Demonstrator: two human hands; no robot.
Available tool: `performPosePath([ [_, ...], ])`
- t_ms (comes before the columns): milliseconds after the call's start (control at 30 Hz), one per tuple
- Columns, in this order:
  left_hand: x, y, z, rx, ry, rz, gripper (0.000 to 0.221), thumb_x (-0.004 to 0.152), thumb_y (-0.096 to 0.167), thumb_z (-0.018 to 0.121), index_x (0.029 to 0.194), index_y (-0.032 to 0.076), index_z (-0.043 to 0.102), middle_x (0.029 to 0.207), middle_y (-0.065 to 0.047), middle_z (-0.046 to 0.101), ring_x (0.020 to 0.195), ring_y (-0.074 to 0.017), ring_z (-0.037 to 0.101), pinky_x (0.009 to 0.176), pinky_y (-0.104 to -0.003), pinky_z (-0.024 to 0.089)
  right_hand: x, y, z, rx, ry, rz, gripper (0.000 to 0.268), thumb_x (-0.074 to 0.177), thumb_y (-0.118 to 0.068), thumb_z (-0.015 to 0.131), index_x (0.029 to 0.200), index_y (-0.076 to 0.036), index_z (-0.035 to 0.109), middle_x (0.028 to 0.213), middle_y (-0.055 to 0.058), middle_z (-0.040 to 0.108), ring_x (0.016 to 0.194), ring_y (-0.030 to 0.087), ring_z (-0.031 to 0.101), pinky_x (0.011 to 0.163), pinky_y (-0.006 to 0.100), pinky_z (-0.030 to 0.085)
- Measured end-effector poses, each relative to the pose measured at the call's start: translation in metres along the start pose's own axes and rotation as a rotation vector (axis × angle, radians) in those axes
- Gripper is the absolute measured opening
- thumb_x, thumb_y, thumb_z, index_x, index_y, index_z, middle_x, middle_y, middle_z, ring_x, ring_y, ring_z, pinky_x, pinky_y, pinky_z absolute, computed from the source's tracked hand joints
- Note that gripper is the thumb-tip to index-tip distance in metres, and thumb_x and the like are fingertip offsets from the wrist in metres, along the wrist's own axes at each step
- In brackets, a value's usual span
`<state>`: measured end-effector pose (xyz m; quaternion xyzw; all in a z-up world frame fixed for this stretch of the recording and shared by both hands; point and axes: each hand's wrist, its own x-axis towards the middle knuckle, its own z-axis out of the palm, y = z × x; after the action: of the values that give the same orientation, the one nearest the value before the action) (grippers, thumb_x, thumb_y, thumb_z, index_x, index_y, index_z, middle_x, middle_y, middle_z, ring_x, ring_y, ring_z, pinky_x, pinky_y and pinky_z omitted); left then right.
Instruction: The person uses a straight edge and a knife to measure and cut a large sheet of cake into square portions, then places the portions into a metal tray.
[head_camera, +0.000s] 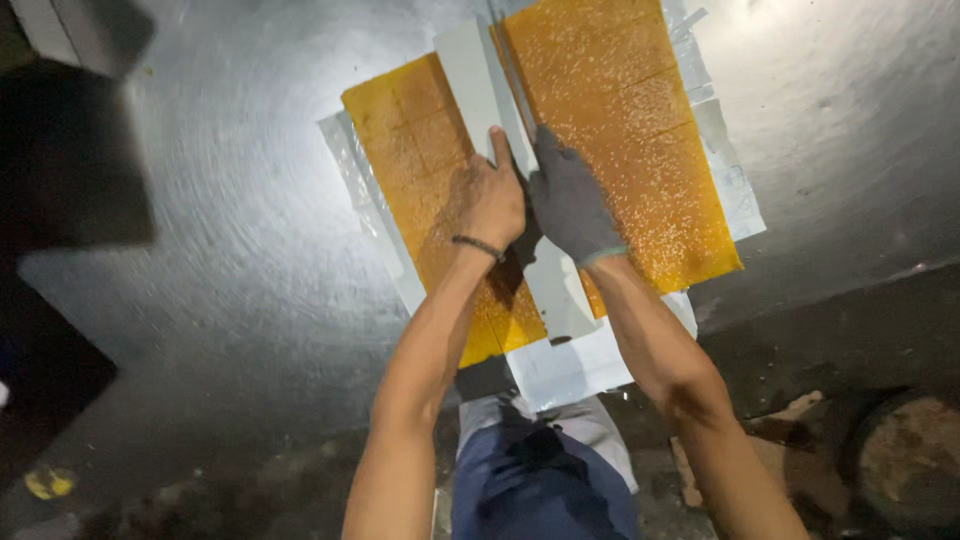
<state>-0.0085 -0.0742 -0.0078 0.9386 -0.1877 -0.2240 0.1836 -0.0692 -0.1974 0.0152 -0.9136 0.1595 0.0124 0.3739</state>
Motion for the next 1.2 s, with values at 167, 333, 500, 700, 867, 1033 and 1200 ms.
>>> performPosePath([
  [167, 0.001, 0.011, -0.016, -0.042, -0.072, -0.035, 0.092, 0.082, -0.006, 0.058, 0.16, -0.002, 0.01, 0.138, -0.049, 0.035, 0.106, -0.057, 0.061, 0.093, -0.054, 0.053, 0.037, -0.011, 0.0, -0.067, 0.001, -0.105, 0.064, 0.093, -0.012, 0.057, 0.151, 0.005, 0.038, 0.13, 0.037, 0.058, 0.113, 0.051, 0.06, 0.095, 0.054, 0.049],
  [333, 0.001, 0.01, -0.013, -0.064, -0.068, 0.012, 0.097, 0.08, -0.008, 0.059, 0.161, -0.004, 0.005, 0.131, -0.047, 0.039, 0.1, -0.0553, 0.063, 0.088, -0.052, 0.057, 0.028, -0.018, -0.012, -0.031, -0.137, 0.033, 0.063, 0.096, -0.013, 0.053, 0.154, 0.001, 0.035, 0.123, 0.036, 0.061, 0.11, 0.051, 0.062, 0.096, 0.055, 0.05],
  [500, 0.001, 0.008, -0.013, -0.033, -0.072, 0.018, 0.095, 0.081, -0.006, 0.059, 0.16, -0.004, 0.006, 0.13, -0.05, 0.036, 0.094, -0.055, 0.063, 0.085, -0.052, 0.057, 0.036, -0.031, -0.018, -0.06, -0.198, 0.123, 0.059, 0.1, -0.018, 0.049, 0.154, -0.001, 0.033, 0.118, 0.037, 0.061, 0.104, 0.051, 0.063, 0.089, 0.057, 0.052],
  [700, 0.001, 0.011, -0.017, -0.113, -0.245, -0.106, 0.093, 0.084, -0.007, 0.052, 0.161, 0.0, 0.001, 0.133, -0.043, 0.037, 0.09, -0.0488, 0.068, 0.08, -0.049, 0.062, 0.029, -0.046, -0.039, -0.024, -0.169, 0.07, 0.055, 0.101, -0.018, 0.049, 0.151, 0.0, 0.035, 0.118, 0.037, 0.06, 0.097, 0.053, 0.066, 0.083, 0.057, 0.055],
  [867, 0.0, 0.008, -0.013, -0.012, -0.002, 0.077, 0.096, 0.08, -0.009, 0.058, 0.16, -0.005, 0.005, 0.129, -0.05, 0.037, 0.098, -0.057, 0.062, 0.087, -0.053, 0.057, 0.019, -0.041, -0.041, -0.001, -0.194, 0.117, 0.049, 0.099, -0.013, 0.049, 0.146, -0.003, 0.042, 0.12, 0.036, 0.061, 0.101, 0.054, 0.064, 0.085, 0.06, 0.052],
  [1033, 0.0, 0.007, -0.009, -0.051, -0.068, -0.001, 0.098, 0.081, -0.008, 0.057, 0.163, 0.001, 0.003, 0.135, -0.047, 0.037, 0.105, -0.0575, 0.06, 0.089, -0.054, 0.055, 0.024, -0.027, -0.029, -0.002, -0.166, 0.061, 0.053, 0.1, -0.015, 0.05, 0.149, 0.0, 0.038, 0.118, 0.036, 0.062, 0.099, 0.051, 0.067, 0.084, 0.058, 0.054],
  [1200, 0.003, 0.004, -0.002, 0.07, 0.038, 0.097, 0.096, 0.083, -0.006, 0.059, 0.161, -0.001, 0.004, 0.135, -0.054, 0.033, 0.11, -0.0615, 0.056, 0.095, -0.056, 0.052, 0.021, -0.029, -0.04, -0.076, -0.216, 0.025, 0.06, 0.096, -0.013, 0.05, 0.152, 0.002, 0.033, 0.118, 0.042, 0.058, 0.093, 0.052, 0.066, 0.079, 0.056, 0.056],
])
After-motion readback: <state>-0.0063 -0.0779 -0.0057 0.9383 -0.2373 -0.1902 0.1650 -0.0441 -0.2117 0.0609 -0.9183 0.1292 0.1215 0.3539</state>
